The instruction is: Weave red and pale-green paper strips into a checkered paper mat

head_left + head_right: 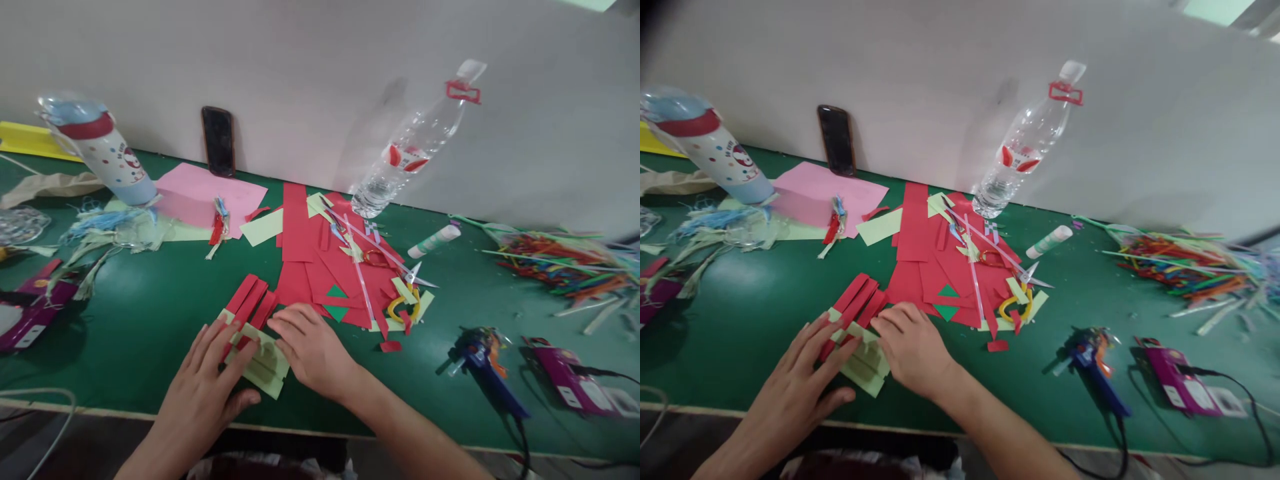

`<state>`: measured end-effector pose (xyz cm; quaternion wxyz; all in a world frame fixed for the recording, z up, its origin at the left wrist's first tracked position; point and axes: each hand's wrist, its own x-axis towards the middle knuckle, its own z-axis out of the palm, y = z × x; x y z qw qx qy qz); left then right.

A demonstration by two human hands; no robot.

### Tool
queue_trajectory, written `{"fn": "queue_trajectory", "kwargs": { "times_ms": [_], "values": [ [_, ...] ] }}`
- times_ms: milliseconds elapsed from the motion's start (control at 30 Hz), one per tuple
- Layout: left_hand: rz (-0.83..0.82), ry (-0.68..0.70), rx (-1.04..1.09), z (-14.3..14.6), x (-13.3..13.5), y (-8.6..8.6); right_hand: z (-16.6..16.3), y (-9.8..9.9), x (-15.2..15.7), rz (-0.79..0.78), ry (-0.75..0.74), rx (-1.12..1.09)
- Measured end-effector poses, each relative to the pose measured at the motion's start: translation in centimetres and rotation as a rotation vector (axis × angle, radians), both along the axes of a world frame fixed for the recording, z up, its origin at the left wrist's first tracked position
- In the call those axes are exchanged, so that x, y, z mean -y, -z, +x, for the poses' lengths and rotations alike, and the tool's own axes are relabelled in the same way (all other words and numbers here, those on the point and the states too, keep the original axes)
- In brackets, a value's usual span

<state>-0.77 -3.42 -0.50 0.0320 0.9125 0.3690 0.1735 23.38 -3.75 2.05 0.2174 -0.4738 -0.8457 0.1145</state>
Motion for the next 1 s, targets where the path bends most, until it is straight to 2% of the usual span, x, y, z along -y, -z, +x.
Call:
{"fn": "queue_trajectory", "kwargs": {
  "times_ms": [200, 333, 633, 833, 933, 1000],
  "values": [
    [0.133, 0.175, -0.078, 2.1, 0.6, -0.1, 0.8, -0.3, -2.6, -0.01, -0.107, 0.218],
    [0.127, 0.273, -0.114, 2.5, 0.8, 0.2, 0.7, 0.1, -3.4, 0.041, -0.13, 0.22],
    [0.113, 0.297, -0.13, 2.3, 0.5, 0.3, 0.0, 0.8, -5.5, 0.091, -0.164, 0.209],
    [0.108, 0.298, -0.062, 2.5, 0.5, 0.2, -0.3, 1.2, -5.5, 0.06, -0.111, 0.181],
    [0.095, 0.288, -0.041, 1.4, 0.3, -0.2, -0.1, 0.9, -5.3, 0.047, -0.102, 0.164],
    [0.037, 0.201, -0.04, -0.1, -0.4, -0.3, -0.1, 0.5, -5.3, 0.051, -0.086, 0.138]
  ]
}}
